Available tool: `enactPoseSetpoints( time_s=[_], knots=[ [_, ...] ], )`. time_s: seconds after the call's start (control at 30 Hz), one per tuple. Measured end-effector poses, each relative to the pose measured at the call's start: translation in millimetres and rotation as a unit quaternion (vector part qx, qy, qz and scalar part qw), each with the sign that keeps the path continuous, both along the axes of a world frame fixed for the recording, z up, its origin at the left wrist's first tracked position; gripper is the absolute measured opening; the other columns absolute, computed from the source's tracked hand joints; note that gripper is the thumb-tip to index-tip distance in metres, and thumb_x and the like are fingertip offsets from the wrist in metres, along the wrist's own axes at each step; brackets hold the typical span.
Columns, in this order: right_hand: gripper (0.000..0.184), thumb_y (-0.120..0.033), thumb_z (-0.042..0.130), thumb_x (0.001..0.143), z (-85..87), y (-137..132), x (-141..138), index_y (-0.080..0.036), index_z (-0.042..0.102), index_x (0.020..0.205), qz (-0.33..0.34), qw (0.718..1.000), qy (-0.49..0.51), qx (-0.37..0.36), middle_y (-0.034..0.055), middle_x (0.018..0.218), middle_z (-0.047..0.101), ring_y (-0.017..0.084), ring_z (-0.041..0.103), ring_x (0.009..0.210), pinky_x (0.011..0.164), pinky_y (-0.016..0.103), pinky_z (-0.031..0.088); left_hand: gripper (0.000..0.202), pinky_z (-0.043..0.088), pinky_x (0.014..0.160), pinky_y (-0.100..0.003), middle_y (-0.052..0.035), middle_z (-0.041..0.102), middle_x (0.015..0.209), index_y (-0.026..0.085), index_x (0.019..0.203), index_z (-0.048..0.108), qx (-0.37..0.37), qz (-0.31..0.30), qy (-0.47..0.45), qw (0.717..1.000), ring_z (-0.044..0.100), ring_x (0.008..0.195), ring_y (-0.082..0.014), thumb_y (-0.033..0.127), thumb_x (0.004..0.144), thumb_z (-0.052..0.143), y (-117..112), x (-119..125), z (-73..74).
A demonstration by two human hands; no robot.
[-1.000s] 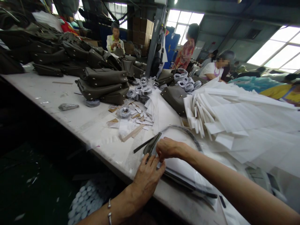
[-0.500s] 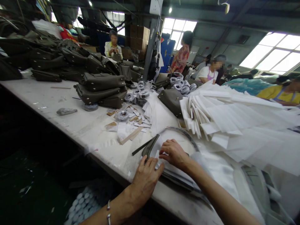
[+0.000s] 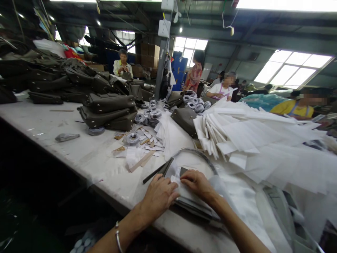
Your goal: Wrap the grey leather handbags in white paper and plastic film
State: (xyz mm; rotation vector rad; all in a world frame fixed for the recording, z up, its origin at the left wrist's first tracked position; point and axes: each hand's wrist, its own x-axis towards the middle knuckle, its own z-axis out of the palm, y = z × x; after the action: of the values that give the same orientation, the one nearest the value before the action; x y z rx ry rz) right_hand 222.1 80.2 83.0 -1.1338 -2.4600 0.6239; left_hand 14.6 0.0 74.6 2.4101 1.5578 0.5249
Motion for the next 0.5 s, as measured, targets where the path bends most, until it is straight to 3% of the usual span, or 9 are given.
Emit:
enactPoseSetpoints(
  time_s=[0.1,0.2,0.33,0.5],
  knots=[
    [0.021,-0.032,0.056,0.091,10.8,9.4,29.9,-0.022,0.074,0.095,-0.123,0.992,-0.002,0.012,0.0046,0.098,0.075,0.021,0.067,0.094,0.088,0.033,0.047,0.018,0.04,0.102,-0.041,-0.0027,0.068,0.103,0.025,0.111,0.065,-0.001,0.029,-0.024,0.999,0.062,0.105,-0.0214,0.031,0.096,0.058,26.1,-4.5,5.7],
    [0.033,-0.036,0.051,0.091,8.4,17.5,53.1,-0.016,0.071,0.109,-0.192,0.976,-0.1,-0.004,0.012,0.113,0.072,0.028,0.066,0.106,0.095,0.04,0.047,0.033,0.043,0.101,-0.037,-0.0077,0.062,0.123,0.022,0.124,0.057,-0.028,0.097,-0.042,0.994,0.058,0.115,-0.0223,0.027,0.091,0.06,45.1,-5.9,2.5],
    [0.044,-0.044,0.038,0.096,-15.3,16.9,60.6,-0.018,0.072,0.107,-0.156,0.974,-0.158,-0.046,0.0113,0.109,0.074,0.03,0.067,0.104,0.094,0.042,0.047,0.044,0.047,0.098,-0.032,-0.0089,0.062,0.125,0.02,0.13,0.054,-0.054,0.123,-0.042,0.99,0.059,0.115,-0.023,0.032,0.088,0.062,45.0,-11.4,0.8],
    [0.043,-0.051,0.04,0.095,-39.1,-3.9,65.7,-0.025,0.073,0.104,-0.133,0.984,-0.111,-0.043,0.0064,0.107,0.075,0.027,0.068,0.101,0.094,0.038,0.048,0.031,0.05,0.085,-0.025,0.0001,0.071,0.108,0.027,0.114,0.066,-0.122,0.065,-0.091,0.986,0.066,0.098,-0.0192,0.037,0.084,0.065,30.6,-45.1,7.5]
  ],
)
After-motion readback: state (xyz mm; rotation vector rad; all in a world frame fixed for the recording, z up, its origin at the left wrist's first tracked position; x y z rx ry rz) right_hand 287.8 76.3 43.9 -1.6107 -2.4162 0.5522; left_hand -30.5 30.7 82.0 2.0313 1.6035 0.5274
